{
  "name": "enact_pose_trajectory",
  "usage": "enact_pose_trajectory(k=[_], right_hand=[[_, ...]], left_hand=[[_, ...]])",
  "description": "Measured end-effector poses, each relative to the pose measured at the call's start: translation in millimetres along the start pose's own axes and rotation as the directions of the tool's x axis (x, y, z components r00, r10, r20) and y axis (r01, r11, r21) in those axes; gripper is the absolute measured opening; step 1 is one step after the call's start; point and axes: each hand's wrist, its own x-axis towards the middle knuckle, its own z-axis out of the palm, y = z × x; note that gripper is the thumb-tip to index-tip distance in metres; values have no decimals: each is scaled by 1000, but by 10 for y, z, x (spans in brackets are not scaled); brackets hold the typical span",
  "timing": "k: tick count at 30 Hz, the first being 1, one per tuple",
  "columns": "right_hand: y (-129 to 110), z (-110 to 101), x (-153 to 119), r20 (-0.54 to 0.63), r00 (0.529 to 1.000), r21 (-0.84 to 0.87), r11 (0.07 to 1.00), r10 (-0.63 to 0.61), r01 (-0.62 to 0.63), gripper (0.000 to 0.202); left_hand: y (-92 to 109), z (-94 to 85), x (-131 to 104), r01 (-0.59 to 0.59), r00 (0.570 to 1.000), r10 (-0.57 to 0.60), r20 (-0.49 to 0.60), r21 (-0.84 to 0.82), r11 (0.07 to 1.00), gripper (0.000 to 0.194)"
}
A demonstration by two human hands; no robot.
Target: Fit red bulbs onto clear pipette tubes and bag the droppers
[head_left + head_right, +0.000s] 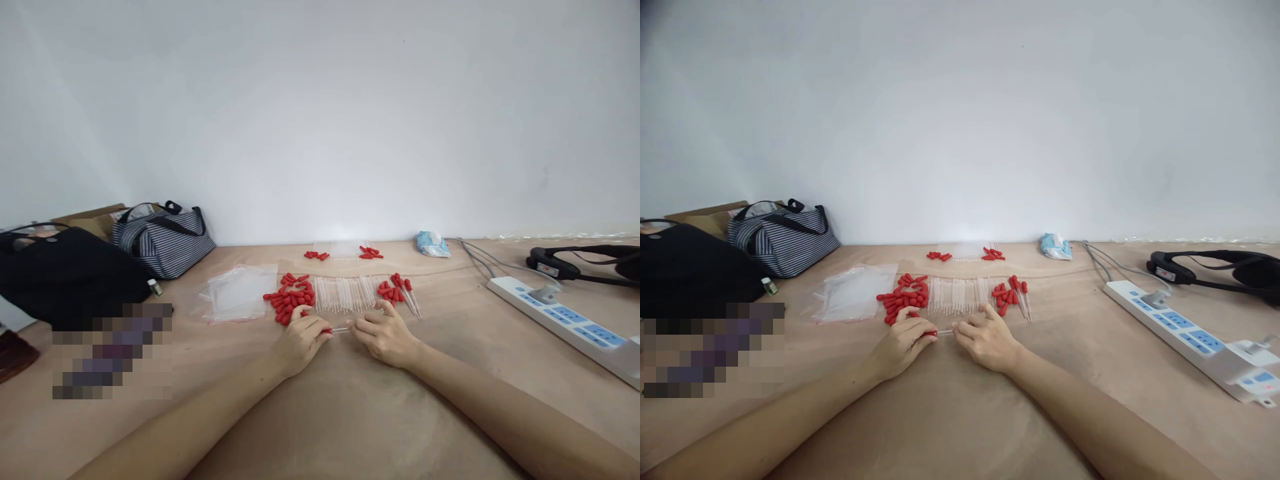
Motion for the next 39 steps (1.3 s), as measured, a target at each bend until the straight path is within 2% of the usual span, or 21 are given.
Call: enact_pose_trajectory(k=[3,9,16,24,29,32,34,35,36,39], right_hand=[[-17,-13,-3,21,1000,17,1000,-18,17,29],[-58,12,19,43,987,169,973,153,-159,22],[-120,35,71,59,980,228,954,188,-196,23],[-132,61,70,108,971,250,940,212,-233,22],[-126,-11,146,215,948,157,950,233,-269,18],[-48,-81,186,271,919,65,948,285,-313,17],[79,-106,167,280,879,10,915,386,-404,18],[165,-110,140,277,842,-27,880,463,-475,20],[261,-107,105,270,787,-75,827,554,-557,21],[549,-79,-31,264,547,-235,603,794,-762,23]], left_hand=[[1,-2,6,-4,1000,4,-5,4,1000,21],[6,14,12,-20,1000,20,-10,-1,1000,22],[17,46,16,-67,998,67,-21,10,998,21],[28,45,23,-34,999,34,7,1,999,22],[23,42,26,36,999,-35,29,-18,999,18],[6,23,9,80,997,-80,-14,9,997,15],[-11,9,-10,123,990,-121,-70,34,992,27],[-20,3,-19,143,986,-139,-89,37,989,33],[-28,0,-26,156,984,-152,-94,30,987,36],[-43,-5,-32,162,986,-162,-42,-13,987,33]])
